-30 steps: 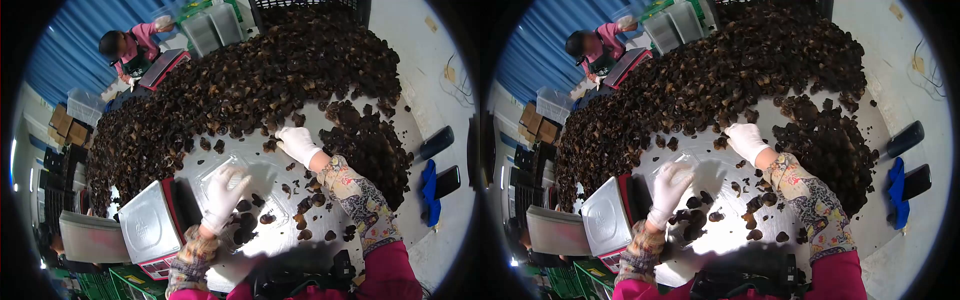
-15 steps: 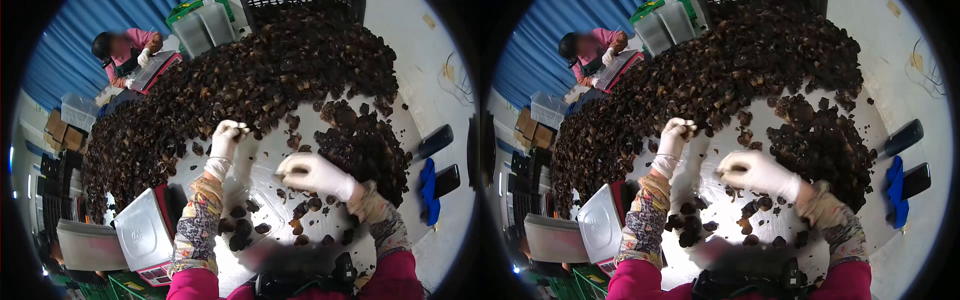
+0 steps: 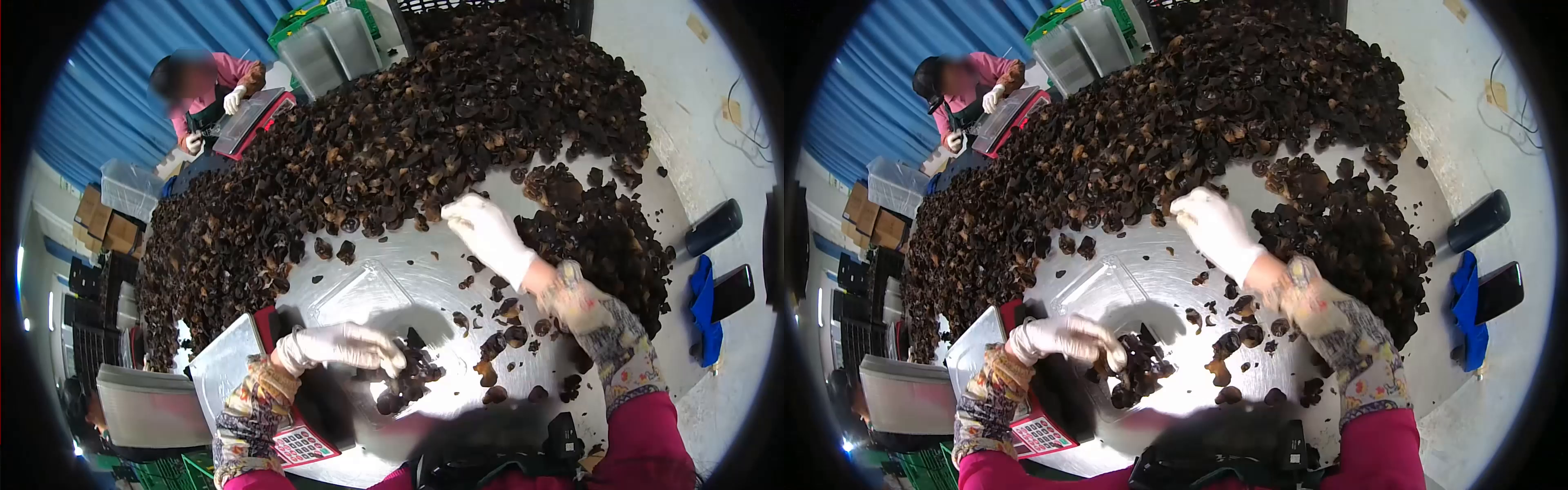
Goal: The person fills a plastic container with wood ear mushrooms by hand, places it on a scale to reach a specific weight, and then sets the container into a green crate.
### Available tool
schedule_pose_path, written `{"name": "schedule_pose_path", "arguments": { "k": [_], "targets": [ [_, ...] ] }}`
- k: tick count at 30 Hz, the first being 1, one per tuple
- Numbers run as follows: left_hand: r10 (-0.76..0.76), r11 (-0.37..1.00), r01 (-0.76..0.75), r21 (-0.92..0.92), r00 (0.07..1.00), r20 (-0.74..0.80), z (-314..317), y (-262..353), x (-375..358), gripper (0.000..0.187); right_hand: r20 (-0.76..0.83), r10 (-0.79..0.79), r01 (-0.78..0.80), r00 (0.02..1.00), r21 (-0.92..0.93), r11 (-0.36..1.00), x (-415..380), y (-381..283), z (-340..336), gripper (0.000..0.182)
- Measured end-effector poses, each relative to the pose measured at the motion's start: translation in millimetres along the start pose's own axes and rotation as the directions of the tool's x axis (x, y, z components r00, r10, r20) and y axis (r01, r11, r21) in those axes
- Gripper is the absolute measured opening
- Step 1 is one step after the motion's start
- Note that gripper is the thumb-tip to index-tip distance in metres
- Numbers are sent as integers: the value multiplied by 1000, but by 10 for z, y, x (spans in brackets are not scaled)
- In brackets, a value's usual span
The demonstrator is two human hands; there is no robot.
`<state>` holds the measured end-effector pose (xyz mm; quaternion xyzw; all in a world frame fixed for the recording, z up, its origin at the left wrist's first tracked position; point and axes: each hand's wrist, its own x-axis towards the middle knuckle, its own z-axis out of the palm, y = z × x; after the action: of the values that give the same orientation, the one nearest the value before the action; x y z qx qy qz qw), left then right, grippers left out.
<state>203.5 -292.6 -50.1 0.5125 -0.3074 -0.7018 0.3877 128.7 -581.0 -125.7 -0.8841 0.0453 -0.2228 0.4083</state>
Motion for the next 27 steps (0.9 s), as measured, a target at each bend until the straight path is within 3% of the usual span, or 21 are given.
{"name": "schedule_pose_path", "arguments": {
  "k": [2,4,5,7,8,9,11,12,13,15,16,17,19,21,23,24,25,27],
  "targets": [
    [17,999,-22,37,993,121,13,-7,45,38,-34,26,-29,999,-83,996,224,184,72,14],
    [61,997,-55,55,992,-115,-85,-28,159,34,-66,-34,9,997,-342,940,382,301,203,11],
    [117,990,-92,106,959,-257,-133,14,285,32,-67,-35,11,997,-340,940,416,331,227,11],
    [322,918,-122,378,785,-529,-246,94,620,27,13,-2,7,1000,-460,888,443,377,232,10],
    [382,888,-74,454,669,-638,-340,101,804,26,-130,-55,16,990,-280,960,393,332,195,11],
    [446,855,-16,518,531,-720,-449,97,991,25,-128,-56,17,990,-287,958,384,353,132,11],
    [600,740,91,666,360,-715,-674,137,1339,26,-246,-93,106,965,40,994,330,446,-47,10],
    [687,631,205,748,300,-662,-777,135,1490,28,88,447,-398,890,627,669,296,367,-236,8],
    [768,508,324,798,251,-590,-865,123,1626,30,164,474,-387,865,820,422,261,311,-399,11],
    [734,541,336,771,258,-628,-947,137,1802,31,183,449,-371,875,848,379,233,387,-592,14],
    [743,514,383,768,249,-621,-997,118,1871,28,153,547,-418,823,816,400,247,405,-620,15],
    [751,485,430,761,241,-614,-1030,106,1920,25,151,550,-418,821,816,399,292,461,-589,15],
    [772,460,432,775,237,-590,-1040,126,1924,18,159,587,-572,794,521,633,395,609,-443,23],
    [786,499,370,783,187,-589,-987,163,1894,15,-5,571,-557,821,211,803,491,568,-212,32],
    [762,584,221,781,181,-621,-942,206,1799,11,-78,546,-550,834,-60,833,619,578,-35,33],
    [610,788,-91,609,252,-751,-861,252,1711,9,-80,551,-556,831,-54,830,657,616,8,33],
    [447,877,-364,314,377,-811,-803,281,1621,8,-52,539,-540,841,5,842,693,649,39,29],
    [382,823,-560,90,430,-818,-871,235,1463,7,-31,522,-519,852,64,852,684,628,-14,25]
  ]
}}
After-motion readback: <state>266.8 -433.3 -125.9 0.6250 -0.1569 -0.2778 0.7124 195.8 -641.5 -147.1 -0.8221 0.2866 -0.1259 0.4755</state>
